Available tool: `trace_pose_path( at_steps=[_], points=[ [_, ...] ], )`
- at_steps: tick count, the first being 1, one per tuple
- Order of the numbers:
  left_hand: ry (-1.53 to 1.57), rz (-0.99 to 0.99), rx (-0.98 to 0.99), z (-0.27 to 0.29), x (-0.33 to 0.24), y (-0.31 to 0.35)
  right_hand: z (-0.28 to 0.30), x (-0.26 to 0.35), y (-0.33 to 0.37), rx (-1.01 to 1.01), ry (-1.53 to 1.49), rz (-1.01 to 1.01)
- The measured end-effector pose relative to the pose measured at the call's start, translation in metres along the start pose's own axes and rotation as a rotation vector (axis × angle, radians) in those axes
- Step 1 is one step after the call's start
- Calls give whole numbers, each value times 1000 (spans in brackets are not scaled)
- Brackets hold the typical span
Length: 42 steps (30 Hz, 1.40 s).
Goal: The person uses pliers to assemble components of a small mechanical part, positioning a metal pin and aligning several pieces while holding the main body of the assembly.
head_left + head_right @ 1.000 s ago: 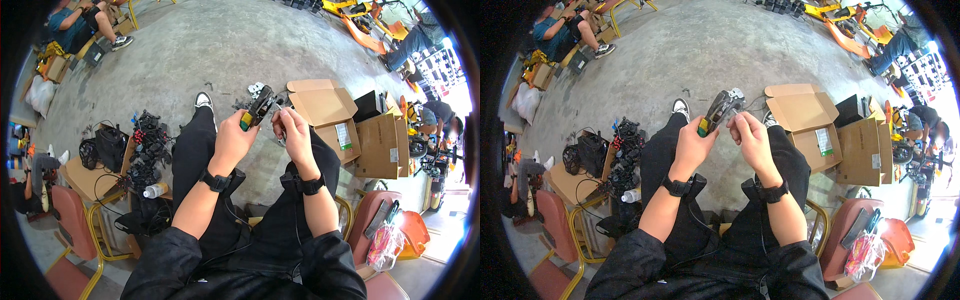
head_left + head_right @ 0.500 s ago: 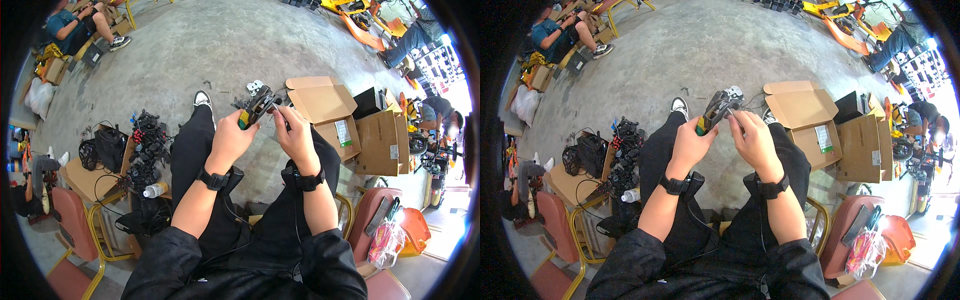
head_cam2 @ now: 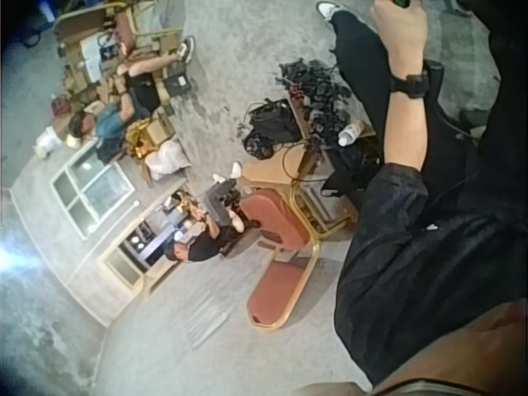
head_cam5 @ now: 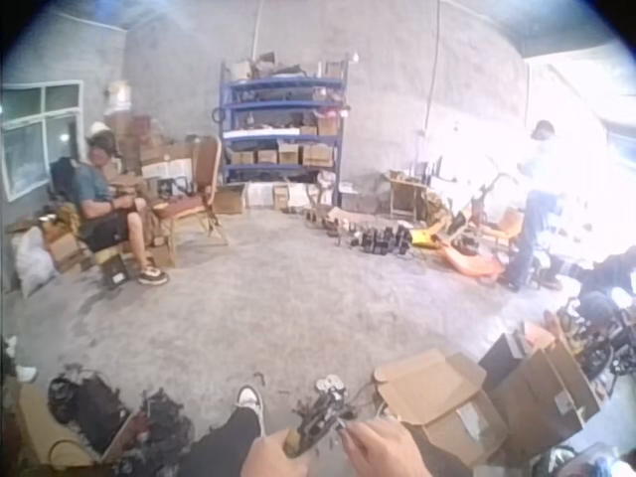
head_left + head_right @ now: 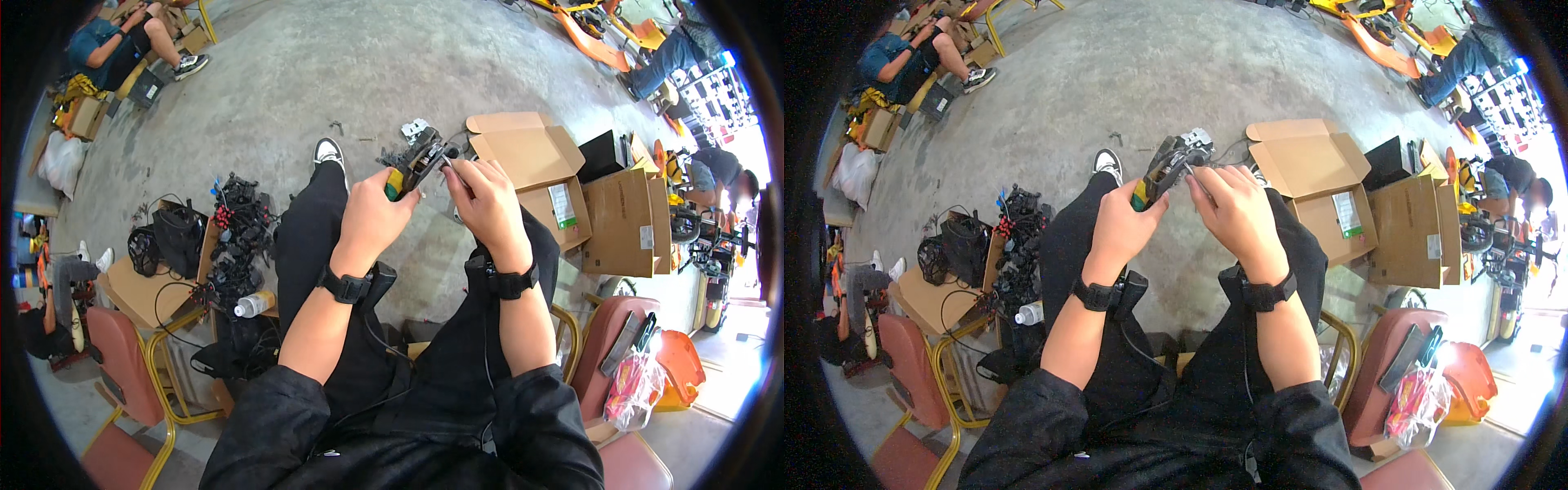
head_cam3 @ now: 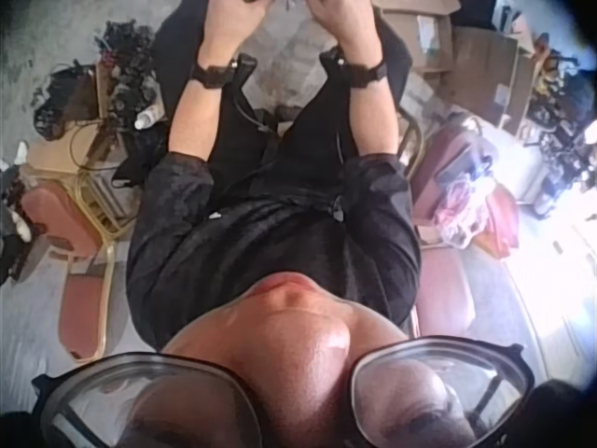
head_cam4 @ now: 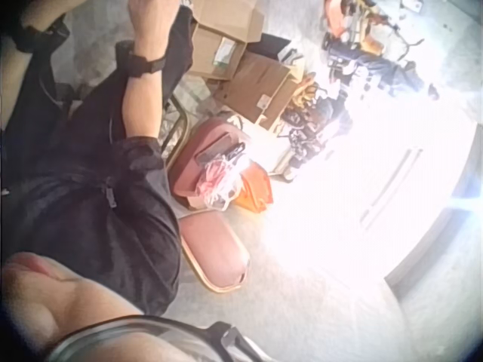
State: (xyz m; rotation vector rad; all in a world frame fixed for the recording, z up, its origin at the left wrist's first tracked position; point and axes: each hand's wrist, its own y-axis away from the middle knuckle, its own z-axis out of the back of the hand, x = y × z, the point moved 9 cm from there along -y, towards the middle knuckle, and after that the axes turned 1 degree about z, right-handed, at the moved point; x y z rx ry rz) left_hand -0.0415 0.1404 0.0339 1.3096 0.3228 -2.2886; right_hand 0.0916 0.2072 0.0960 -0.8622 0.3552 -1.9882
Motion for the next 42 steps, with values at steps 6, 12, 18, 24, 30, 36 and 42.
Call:
trace_pose_path(
  at_steps=[6,12,18,24,30,36,42],
  points=[
    [1,-27,-1,1,0,0,5,6,-4,5,92,77],
    [-25,-9,20,0,-2,1,1,-8,1,37,-106,-86],
    [-9,0,33,-3,-1,2,4,-11,4,59,-247,-109],
    [43,6,39,-2,3,1,12,-1,2,-15,-233,-59],
    [102,-2,59,-6,2,2,19,3,1,-145,-53,43],
    [159,43,83,-10,5,2,15,1,1,-198,22,-33],
    [195,70,34,-10,7,1,0,-14,-1,-86,-181,-83]
  ],
)
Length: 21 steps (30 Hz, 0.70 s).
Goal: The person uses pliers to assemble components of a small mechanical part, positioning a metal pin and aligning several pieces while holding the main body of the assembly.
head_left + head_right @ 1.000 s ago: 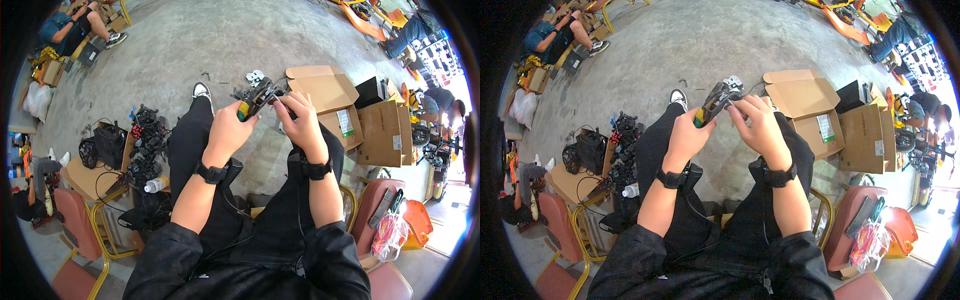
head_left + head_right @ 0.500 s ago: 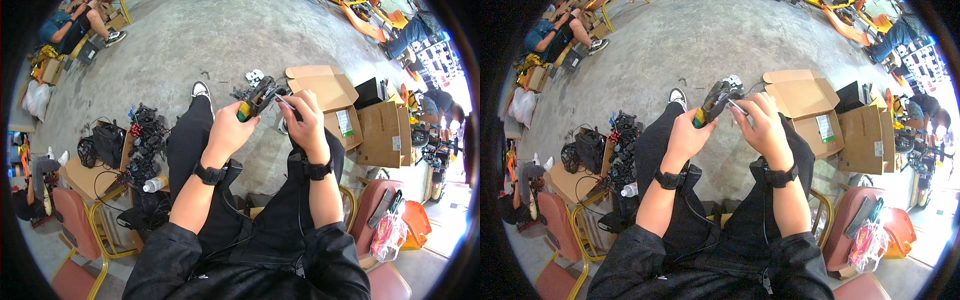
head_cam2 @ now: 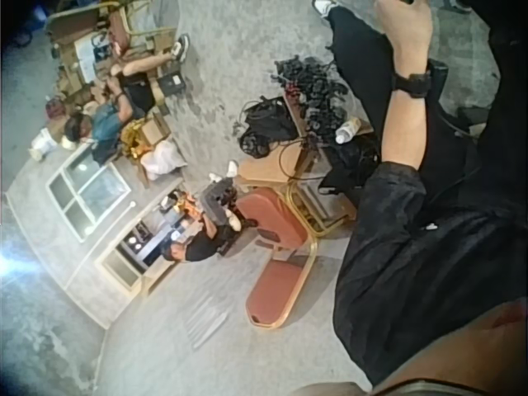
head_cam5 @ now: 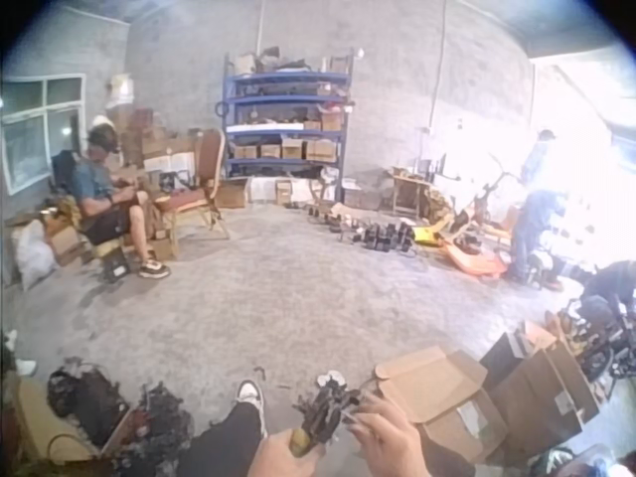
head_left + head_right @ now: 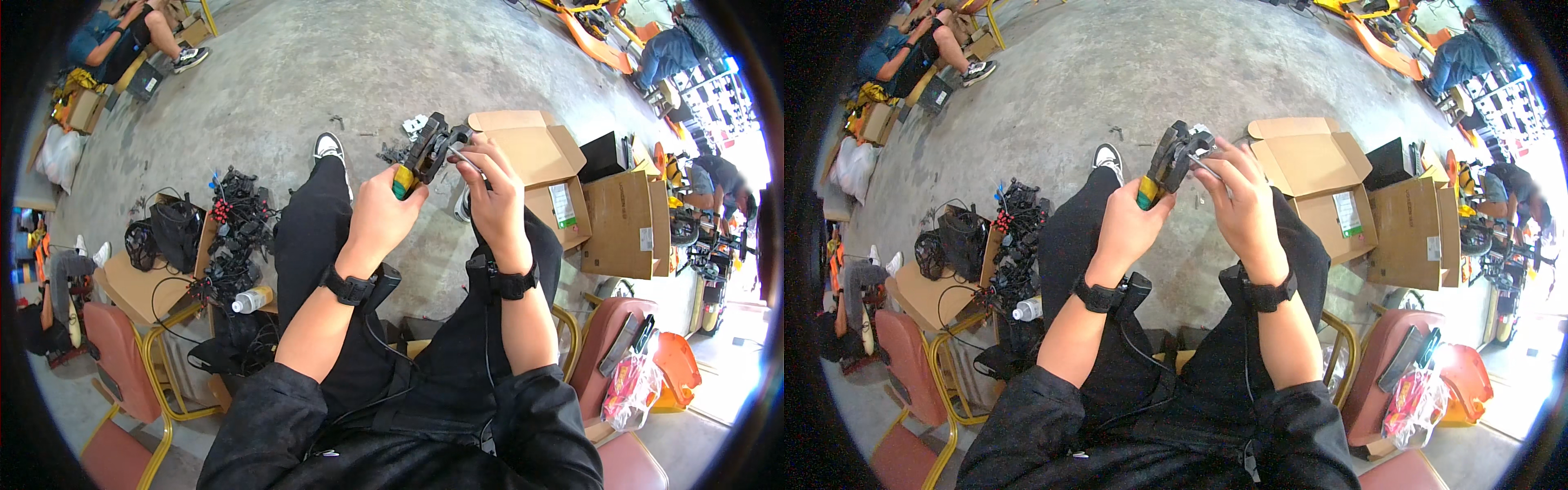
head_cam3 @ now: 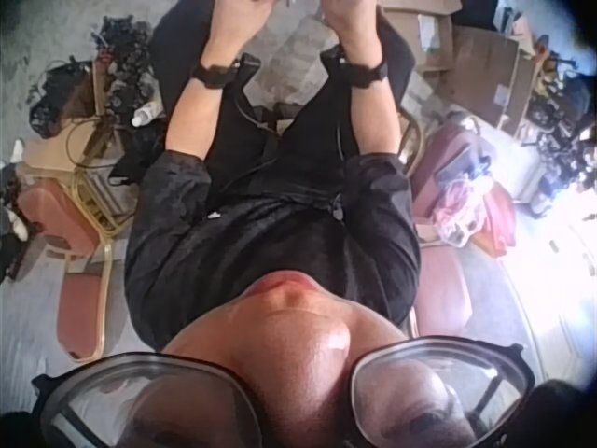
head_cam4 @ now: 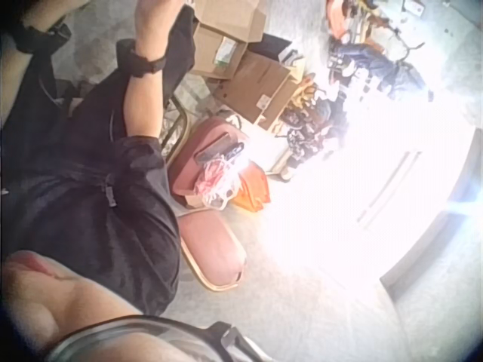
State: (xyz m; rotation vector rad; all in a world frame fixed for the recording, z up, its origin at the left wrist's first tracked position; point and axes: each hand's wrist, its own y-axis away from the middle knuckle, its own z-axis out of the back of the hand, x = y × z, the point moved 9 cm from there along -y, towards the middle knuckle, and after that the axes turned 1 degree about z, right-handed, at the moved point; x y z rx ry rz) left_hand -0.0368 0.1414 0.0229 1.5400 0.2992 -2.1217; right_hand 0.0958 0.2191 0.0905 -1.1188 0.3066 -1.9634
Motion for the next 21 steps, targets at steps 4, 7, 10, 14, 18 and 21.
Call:
trace_pose_path(
  at_steps=[4,7,10,14,18,21],
  points=[
    [-83,-73,-74,6,-3,0,-16,-25,12,57,-462,-366],
    [-82,-93,-100,11,-7,2,-30,-23,15,204,-645,-423],
    [-86,-83,-97,9,-8,1,-41,-31,24,259,-873,-553],
    [-115,-71,-118,11,-3,0,-48,-24,29,280,-1168,-637],
    [-124,-91,-124,12,-8,1,-52,-25,31,282,-1324,-659],
    [-120,-106,-135,12,-8,0,-52,-28,32,265,-1382,-704]
  ],
)
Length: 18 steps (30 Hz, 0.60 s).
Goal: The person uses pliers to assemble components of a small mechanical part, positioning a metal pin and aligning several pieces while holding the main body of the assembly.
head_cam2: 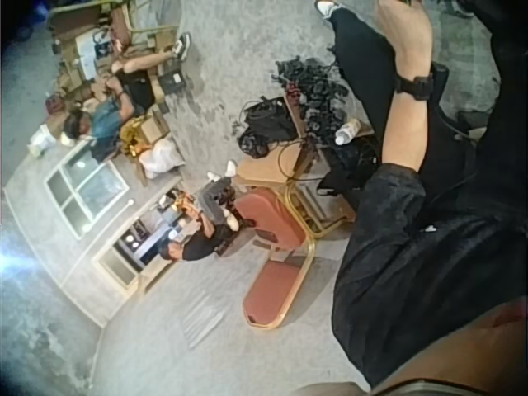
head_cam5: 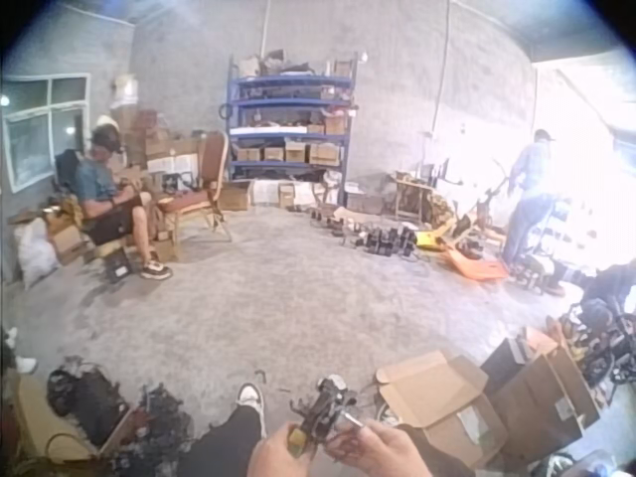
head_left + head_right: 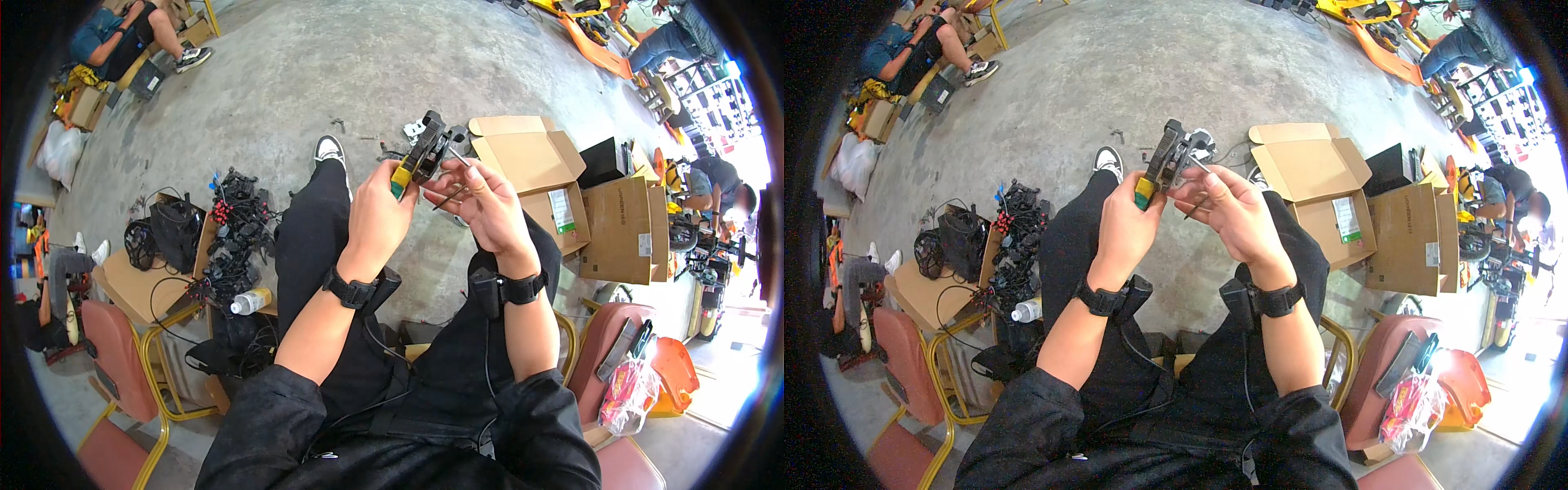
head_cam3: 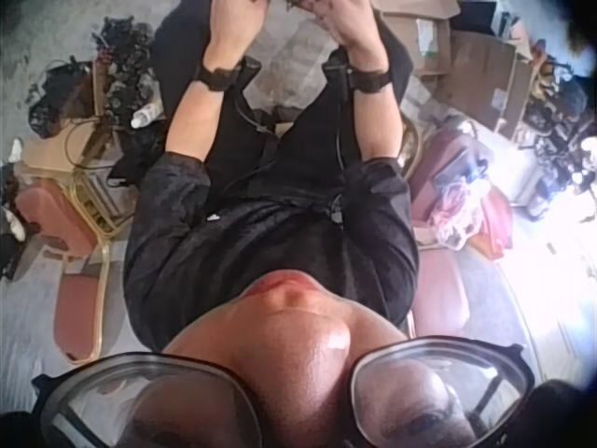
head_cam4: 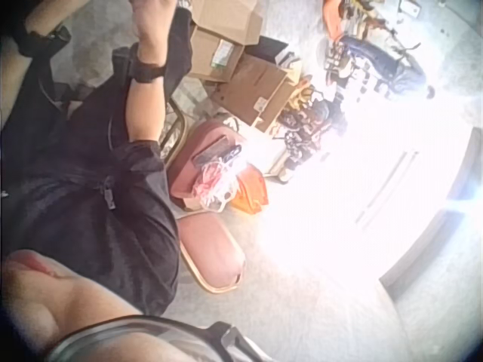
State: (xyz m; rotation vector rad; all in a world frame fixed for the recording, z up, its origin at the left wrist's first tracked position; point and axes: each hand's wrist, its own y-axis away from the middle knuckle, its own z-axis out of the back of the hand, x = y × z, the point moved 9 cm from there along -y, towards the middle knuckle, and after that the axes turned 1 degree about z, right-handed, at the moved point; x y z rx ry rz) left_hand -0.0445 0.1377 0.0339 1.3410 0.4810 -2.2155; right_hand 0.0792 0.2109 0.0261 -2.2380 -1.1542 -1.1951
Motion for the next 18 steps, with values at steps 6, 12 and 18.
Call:
trace_pose_path(
  at_steps=[6,12,18],
  points=[
    [-70,-101,-74,6,-7,1,-2,-1,0,-35,-105,-46],
    [-78,-148,-90,8,-10,2,-6,-6,3,-39,-177,-131],
    [-71,-187,-106,8,-9,2,-6,-6,3,-1,-350,-177]
  ],
)
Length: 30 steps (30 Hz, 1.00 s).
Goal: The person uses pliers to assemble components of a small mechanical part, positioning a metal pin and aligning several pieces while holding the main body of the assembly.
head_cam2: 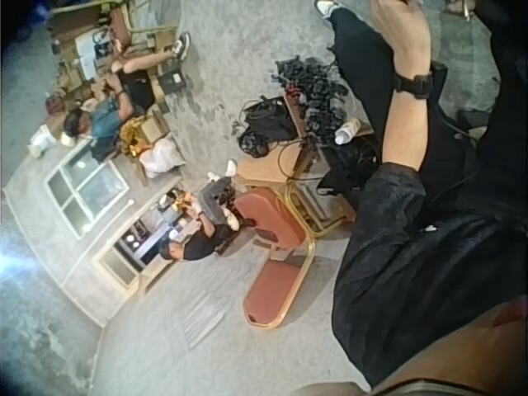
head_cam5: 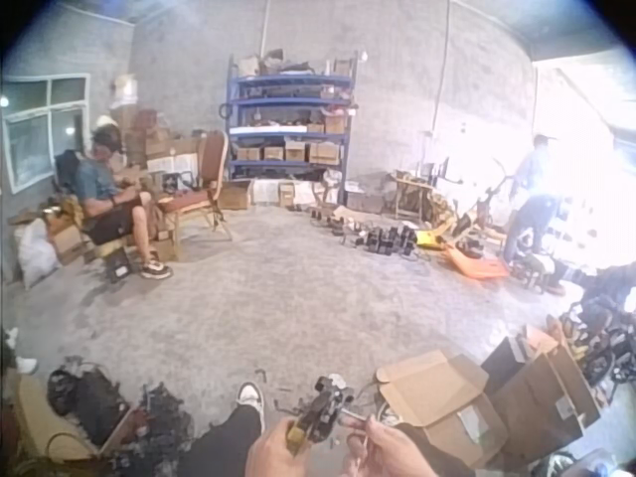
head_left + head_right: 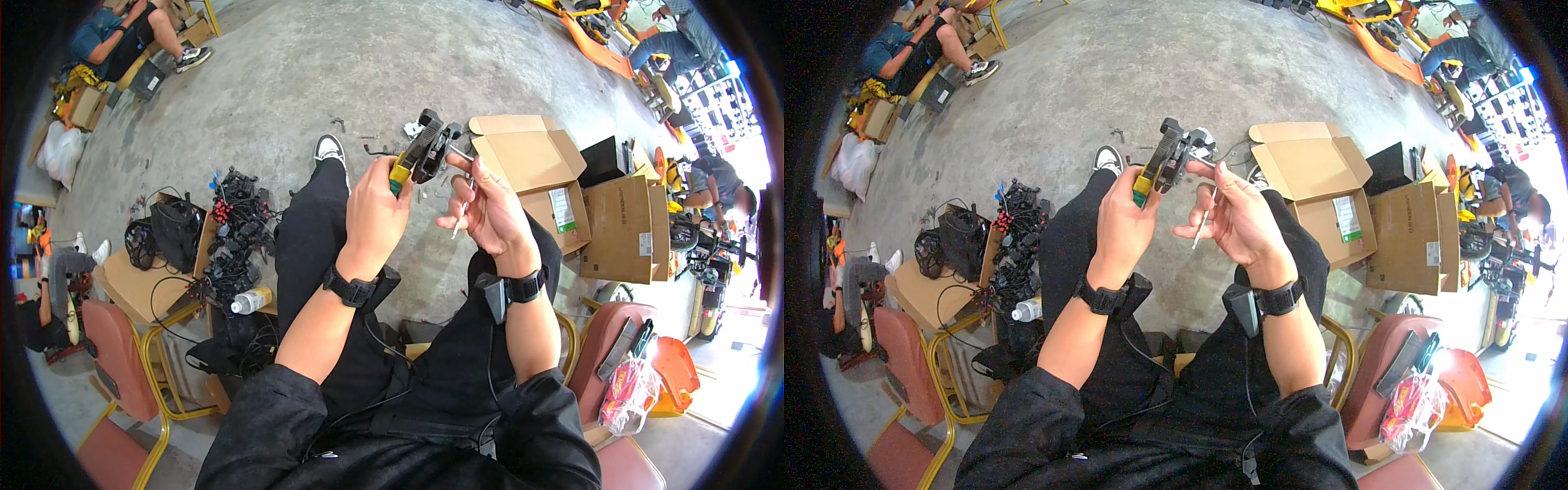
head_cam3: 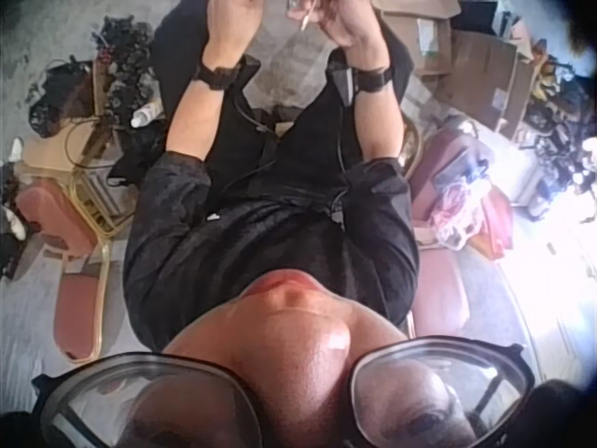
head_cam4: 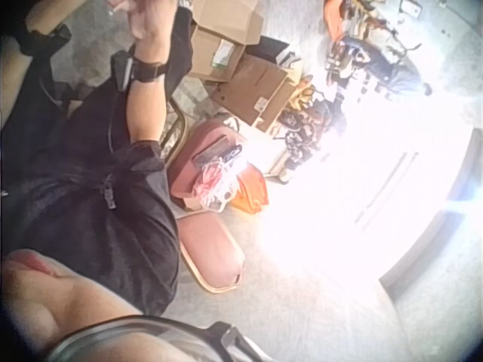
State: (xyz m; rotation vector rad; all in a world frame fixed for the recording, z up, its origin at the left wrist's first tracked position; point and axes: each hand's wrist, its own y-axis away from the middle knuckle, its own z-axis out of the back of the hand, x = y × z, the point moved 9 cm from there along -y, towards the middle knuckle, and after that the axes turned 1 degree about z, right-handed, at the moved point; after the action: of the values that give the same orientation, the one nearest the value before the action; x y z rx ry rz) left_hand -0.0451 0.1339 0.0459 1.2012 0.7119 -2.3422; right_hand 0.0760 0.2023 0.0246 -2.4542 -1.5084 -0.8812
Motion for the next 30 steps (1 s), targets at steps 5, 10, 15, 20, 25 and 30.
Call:
trace_pose_path(
  at_steps=[5,10,15,20,25,30],
  points=[
    [16,34,14,-1,0,0,5,7,1,-84,178,56],
    [55,86,8,0,9,-2,12,16,0,-204,558,169],
    [137,250,130,-5,6,-1,-15,41,14,-235,1161,711],
    [168,113,61,1,1,-2,-33,46,24,-248,1276,770],
    [236,-285,-132,20,-30,0,-76,50,60,-108,1526,1296],
    [325,-590,-239,34,-47,11,-97,38,84,60,1561,1447]
  ],
)
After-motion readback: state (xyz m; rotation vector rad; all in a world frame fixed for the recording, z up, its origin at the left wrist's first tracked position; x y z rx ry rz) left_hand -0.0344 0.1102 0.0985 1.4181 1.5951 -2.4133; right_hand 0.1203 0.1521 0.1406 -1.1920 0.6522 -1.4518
